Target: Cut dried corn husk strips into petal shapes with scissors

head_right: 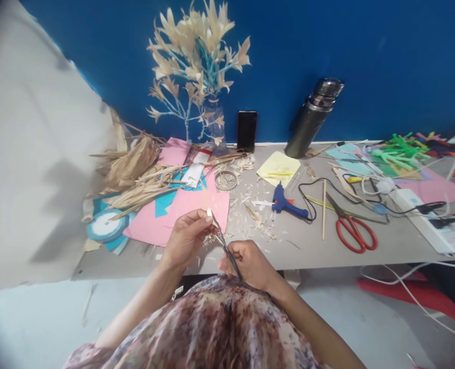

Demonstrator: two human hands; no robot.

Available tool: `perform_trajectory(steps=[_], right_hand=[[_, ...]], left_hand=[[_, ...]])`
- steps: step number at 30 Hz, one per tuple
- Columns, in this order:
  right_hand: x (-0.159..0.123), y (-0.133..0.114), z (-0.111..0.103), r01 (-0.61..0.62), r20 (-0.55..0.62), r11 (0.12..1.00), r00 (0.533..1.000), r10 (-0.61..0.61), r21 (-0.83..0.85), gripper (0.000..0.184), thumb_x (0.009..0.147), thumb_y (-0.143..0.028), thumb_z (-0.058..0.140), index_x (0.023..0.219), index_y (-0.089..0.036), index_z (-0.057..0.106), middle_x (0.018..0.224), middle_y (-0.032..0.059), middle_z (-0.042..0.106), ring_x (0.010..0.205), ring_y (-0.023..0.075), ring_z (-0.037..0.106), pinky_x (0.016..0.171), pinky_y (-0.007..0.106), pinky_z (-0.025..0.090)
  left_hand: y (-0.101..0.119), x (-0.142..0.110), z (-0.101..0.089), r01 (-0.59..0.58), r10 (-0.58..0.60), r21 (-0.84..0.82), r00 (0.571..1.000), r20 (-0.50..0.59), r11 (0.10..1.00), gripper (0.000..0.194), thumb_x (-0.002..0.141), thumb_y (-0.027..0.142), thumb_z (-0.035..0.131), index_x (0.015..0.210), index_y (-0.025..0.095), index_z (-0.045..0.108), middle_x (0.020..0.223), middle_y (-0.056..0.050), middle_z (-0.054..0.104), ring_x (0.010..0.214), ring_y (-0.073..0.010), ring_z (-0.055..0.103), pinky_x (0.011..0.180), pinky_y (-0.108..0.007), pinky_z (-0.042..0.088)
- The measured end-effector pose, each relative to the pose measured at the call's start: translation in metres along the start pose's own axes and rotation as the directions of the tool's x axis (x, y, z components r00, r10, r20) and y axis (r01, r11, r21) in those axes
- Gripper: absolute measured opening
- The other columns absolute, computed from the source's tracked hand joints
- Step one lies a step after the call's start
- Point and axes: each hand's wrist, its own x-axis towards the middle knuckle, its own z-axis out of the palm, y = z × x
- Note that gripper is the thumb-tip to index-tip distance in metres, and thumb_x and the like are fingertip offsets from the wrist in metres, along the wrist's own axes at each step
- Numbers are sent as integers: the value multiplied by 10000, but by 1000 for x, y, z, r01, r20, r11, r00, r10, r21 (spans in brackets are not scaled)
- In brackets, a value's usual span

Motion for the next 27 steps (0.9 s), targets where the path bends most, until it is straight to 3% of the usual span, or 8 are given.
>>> perform_trajectory(steps=[4, 14, 27], right_hand=[[0, 6, -1, 28, 6, 1000, 1000, -28, 6, 396, 781, -514, 671, 624, -173, 543, 565, -18, 554, 519, 118, 460, 501, 224, 334], [-1, -1, -1, 65, 23, 998, 998, -65, 12, 578, 693, -737, 658, 667, -168, 561, 591, -9, 533, 531, 123, 439, 495, 225, 326], [0, 5, -1, 44, 12, 998, 999, -45, 39, 519, 740, -672, 653, 631, -178, 535, 567, -14, 533, 515, 118, 436, 485, 222, 323]], left_hand=[[-3, 0, -2, -22, 22, 18, 1000, 16, 1000, 182, 692, 250, 779, 651, 143, 638, 584, -9, 657, 553, -116, 606, 619, -239, 469], [-7, -1, 2, -49, 49, 9, 999, -13, 999, 198, 692, 275, 789, 650, 152, 641, 578, 4, 640, 558, -111, 599, 622, -235, 471], [-11, 1, -1, -110, 110, 98, 994, 8, 989, 186, 754, 296, 747, 690, 156, 642, 613, -7, 652, 576, -114, 584, 636, -246, 456]])
